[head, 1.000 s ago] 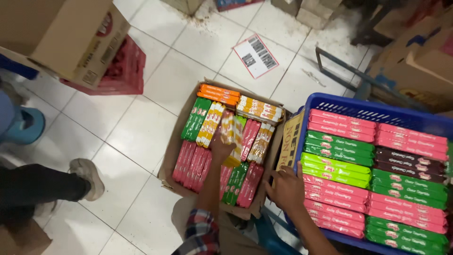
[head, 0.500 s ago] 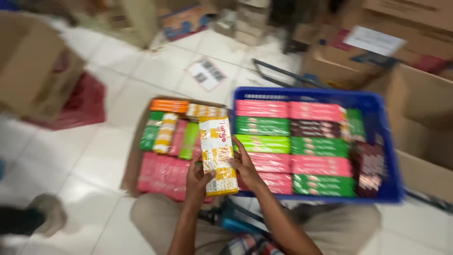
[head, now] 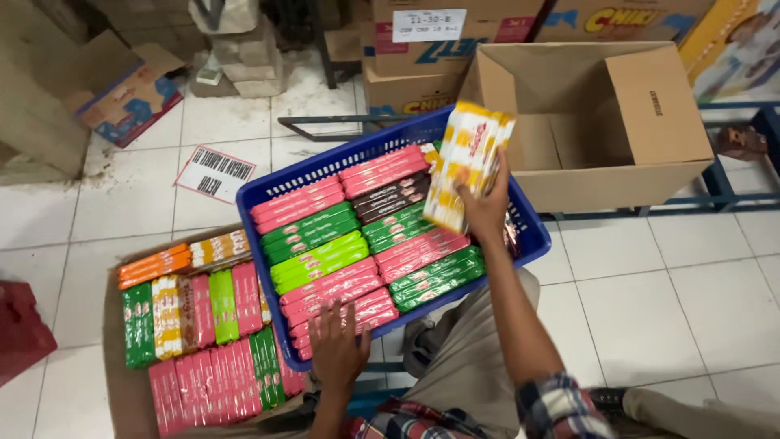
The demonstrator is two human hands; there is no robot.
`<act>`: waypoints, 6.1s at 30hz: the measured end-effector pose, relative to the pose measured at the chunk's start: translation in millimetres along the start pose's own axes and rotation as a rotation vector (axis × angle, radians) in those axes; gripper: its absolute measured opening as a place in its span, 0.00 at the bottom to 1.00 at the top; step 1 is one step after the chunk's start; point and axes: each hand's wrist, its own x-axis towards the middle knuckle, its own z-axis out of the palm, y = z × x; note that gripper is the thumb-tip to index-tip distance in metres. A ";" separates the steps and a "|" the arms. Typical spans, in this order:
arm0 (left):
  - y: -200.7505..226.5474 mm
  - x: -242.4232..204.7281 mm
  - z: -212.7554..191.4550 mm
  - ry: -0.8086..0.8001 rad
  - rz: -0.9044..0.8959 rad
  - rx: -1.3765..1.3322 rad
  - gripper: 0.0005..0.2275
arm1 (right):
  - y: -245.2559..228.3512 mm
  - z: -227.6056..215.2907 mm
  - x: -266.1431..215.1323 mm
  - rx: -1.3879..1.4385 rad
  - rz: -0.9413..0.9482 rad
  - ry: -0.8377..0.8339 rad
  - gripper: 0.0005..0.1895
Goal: The person transfers packs of Tango candy from a cardboard box into a blue plastic basket. They arrange the packs by color and flavor, stacking them neatly in rows within the basket.
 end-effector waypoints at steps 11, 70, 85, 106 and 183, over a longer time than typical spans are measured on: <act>4.4 -2.0 9.2 0.111 -0.092 0.050 0.27 | 111.5 41.5 112.9 -0.674 -0.380 -0.018 0.40; 12.0 -1.6 -3.2 0.119 -0.085 0.101 0.24 | 154.0 -74.4 28.0 -1.200 -0.026 -0.048 0.45; 60.2 16.4 11.4 0.169 0.084 0.135 0.27 | 177.1 -0.8 140.9 -1.129 -0.633 0.052 0.26; 63.0 18.0 7.5 0.109 0.074 0.100 0.25 | 104.4 33.6 74.2 -1.058 0.213 -0.295 0.44; -145.7 -49.9 -139.1 0.456 -1.187 -1.220 0.44 | 33.5 241.8 -306.4 -0.050 0.029 -1.161 0.36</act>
